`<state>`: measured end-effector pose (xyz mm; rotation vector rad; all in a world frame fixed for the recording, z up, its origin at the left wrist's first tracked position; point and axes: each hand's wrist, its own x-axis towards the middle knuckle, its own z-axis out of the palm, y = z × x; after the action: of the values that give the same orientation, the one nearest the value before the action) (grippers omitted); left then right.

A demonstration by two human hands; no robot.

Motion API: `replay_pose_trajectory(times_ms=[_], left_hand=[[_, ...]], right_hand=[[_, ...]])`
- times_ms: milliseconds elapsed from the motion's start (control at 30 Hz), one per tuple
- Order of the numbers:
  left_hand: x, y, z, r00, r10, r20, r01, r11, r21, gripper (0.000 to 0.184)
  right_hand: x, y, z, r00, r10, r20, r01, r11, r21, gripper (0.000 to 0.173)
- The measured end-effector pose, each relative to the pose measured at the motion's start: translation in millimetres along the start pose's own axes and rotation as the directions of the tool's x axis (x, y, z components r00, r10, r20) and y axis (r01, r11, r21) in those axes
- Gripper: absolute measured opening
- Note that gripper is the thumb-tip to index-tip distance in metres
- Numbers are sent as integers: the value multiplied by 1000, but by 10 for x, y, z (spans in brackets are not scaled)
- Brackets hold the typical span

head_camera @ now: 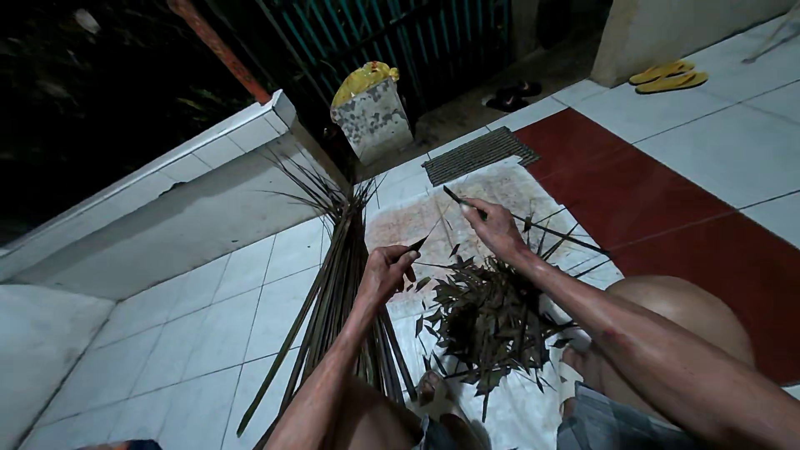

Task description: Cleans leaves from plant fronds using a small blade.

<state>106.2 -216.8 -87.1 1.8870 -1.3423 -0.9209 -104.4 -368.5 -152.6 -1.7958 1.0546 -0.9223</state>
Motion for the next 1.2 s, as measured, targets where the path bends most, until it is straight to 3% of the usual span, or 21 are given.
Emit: replay_pose_trajectory(times_ms=[100,267,600,767,833,900,1000,1200], left_hand=[[7,-11,-28,1000,-14,-5,14,1000,5,28],[33,52,54,998,0,68,4,998,-59,29],[25,-49,-8,985,6,172,9,997,-83,30],[72,-133,-10,999,3,54,1,997,-75,25],[95,-114,0,999,7,-46,-5,1000,27,26],[122,-129,6,988,67,-136,-32,969,245,27],[158,-152,29,974,145,-173,-45,876,481,29],[120,-32,119,966,159,-205,-3,797,604,28]], right_hand=[[-67,-18,32,986,-75,150,54,989,137,36],[-198,-67,219,931,-56,361,-90,922,377,37],[-170,-158,91,975,-69,212,-19,923,384,31],[-192,-142,166,973,-26,231,-21,980,198,37],[-226,-139,239,965,-67,253,34,991,132,37],[-289,-188,289,951,-96,293,71,993,96,36],[-370,-253,356,926,-107,362,80,993,89,36],[-394,-256,408,904,-103,415,76,994,82,39]])
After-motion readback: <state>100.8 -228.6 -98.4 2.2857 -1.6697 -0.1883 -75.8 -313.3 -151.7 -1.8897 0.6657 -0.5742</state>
